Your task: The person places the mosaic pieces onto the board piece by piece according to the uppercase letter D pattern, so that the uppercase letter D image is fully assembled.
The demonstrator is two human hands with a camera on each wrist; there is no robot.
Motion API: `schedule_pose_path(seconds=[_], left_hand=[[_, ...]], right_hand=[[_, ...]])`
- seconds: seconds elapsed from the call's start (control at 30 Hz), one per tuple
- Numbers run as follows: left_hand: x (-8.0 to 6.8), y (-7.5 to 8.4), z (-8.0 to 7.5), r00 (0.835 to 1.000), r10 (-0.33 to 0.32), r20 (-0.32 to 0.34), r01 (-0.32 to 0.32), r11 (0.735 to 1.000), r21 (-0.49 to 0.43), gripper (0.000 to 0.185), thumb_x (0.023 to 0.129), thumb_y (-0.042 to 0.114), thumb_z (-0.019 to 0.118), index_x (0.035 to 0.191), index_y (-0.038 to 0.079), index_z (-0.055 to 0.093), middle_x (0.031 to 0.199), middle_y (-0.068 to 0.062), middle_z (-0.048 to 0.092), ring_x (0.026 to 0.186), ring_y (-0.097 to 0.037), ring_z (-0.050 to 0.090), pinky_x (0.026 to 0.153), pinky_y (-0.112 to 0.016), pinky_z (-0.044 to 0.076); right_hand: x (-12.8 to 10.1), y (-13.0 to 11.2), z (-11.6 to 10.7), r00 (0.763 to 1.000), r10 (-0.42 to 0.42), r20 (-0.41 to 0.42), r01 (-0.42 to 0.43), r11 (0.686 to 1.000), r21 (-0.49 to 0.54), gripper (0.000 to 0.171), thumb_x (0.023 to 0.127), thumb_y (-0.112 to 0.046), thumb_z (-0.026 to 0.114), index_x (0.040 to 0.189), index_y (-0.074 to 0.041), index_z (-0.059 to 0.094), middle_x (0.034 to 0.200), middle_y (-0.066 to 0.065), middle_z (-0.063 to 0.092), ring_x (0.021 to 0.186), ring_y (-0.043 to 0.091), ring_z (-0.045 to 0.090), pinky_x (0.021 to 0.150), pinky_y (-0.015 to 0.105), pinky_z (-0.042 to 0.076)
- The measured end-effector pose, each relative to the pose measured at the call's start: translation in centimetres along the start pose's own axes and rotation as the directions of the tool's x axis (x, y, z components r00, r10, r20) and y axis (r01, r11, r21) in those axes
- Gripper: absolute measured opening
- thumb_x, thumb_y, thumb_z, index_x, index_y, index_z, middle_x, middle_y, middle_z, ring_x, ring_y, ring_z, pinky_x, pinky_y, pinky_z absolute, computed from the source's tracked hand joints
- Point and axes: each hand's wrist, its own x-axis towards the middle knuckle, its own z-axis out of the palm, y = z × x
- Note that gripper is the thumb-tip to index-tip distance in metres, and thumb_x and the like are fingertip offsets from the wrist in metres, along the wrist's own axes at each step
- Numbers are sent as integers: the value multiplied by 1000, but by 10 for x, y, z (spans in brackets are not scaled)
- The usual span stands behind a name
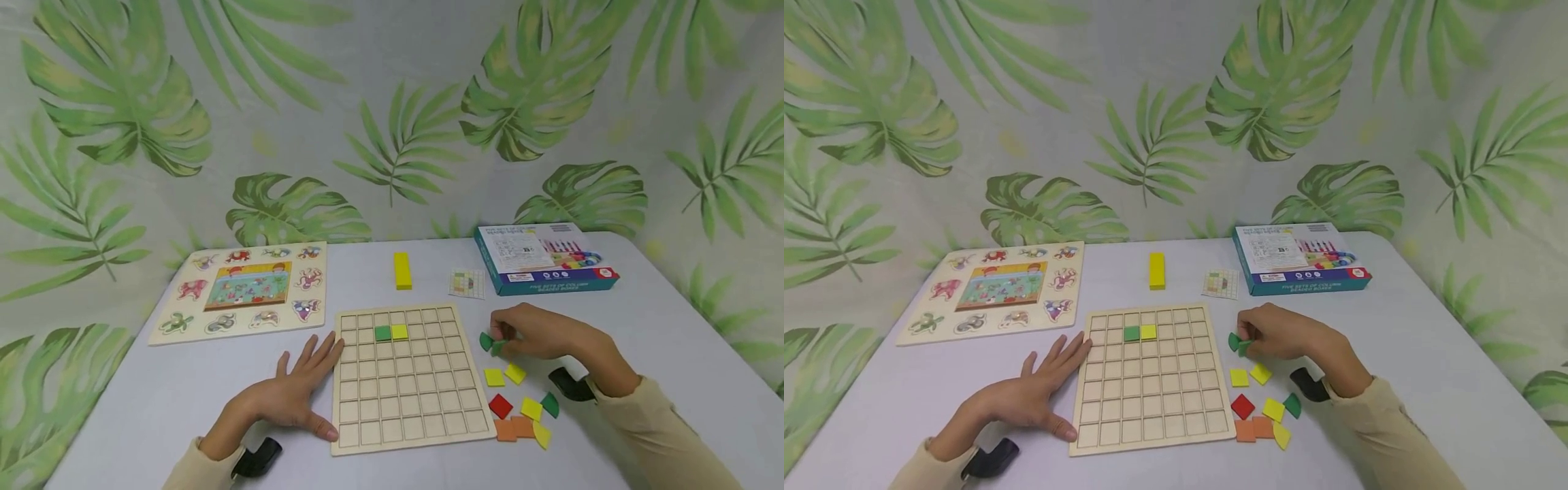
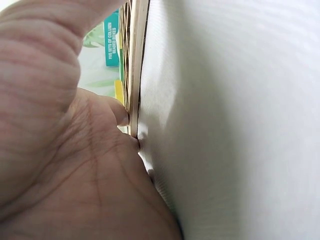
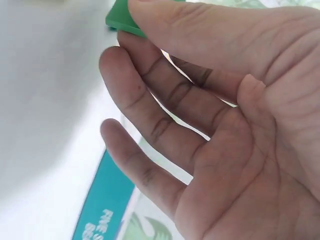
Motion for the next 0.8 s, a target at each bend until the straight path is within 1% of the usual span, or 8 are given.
schedule_pose_path(seconds=[0.1,0.23,0.33,0.47,0.67,0.8], left_hand=[[0,1,-2,1000,1,-4,-1,1000,-7,137,66,49,90,162,10,0,169,-14,-12,151,-42,-22,107,-77,-16],[0,-1,-3,1000,2,-4,-2,1000,-10,137,66,49,90,162,11,0,169,-14,-13,151,-41,-23,107,-76,-16],[1,-2,-2,1000,7,-4,-7,1000,-11,136,67,49,90,162,11,1,169,-13,-13,151,-42,-22,107,-76,-16],[1,-2,-1,1000,15,-4,-15,1000,-16,135,67,49,90,162,10,2,169,-14,-13,151,-42,-22,107,-77,-16],[1,-3,-1,1000,6,-4,-6,1000,-10,136,66,49,90,162,10,2,169,-13,-12,151,-42,-22,107,-76,-15],[1,-4,0,1000,3,-6,-3,1000,-6,136,66,50,90,162,11,1,169,-12,-13,152,-41,-22,108,-76,-15]], right_hand=[[9,-8,-6,1000,-20,-11,20,1000,-11,18,90,-10,73,89,-15,57,81,-7,56,80,9,54,75,25,49],[23,-19,-10,999,-54,-6,54,998,-15,16,92,-10,71,90,-14,56,83,-6,57,80,10,54,74,26,48],[35,-26,-12,994,-105,5,106,994,-12,14,94,-10,69,91,-12,55,84,-5,57,80,10,53,73,26,46],[51,-35,-12,989,-149,14,149,989,-4,10,97,-8,64,94,-11,55,85,-4,58,80,11,52,73,27,45],[74,-47,-11,984,-180,-1,179,984,-18,4,97,-5,63,98,-7,59,85,-1,61,79,11,51,74,28,45],[85,-59,-12,982,-189,-5,189,981,-39,3,97,-7,64,99,-8,61,88,-2,63,80,12,53,77,29,47]])
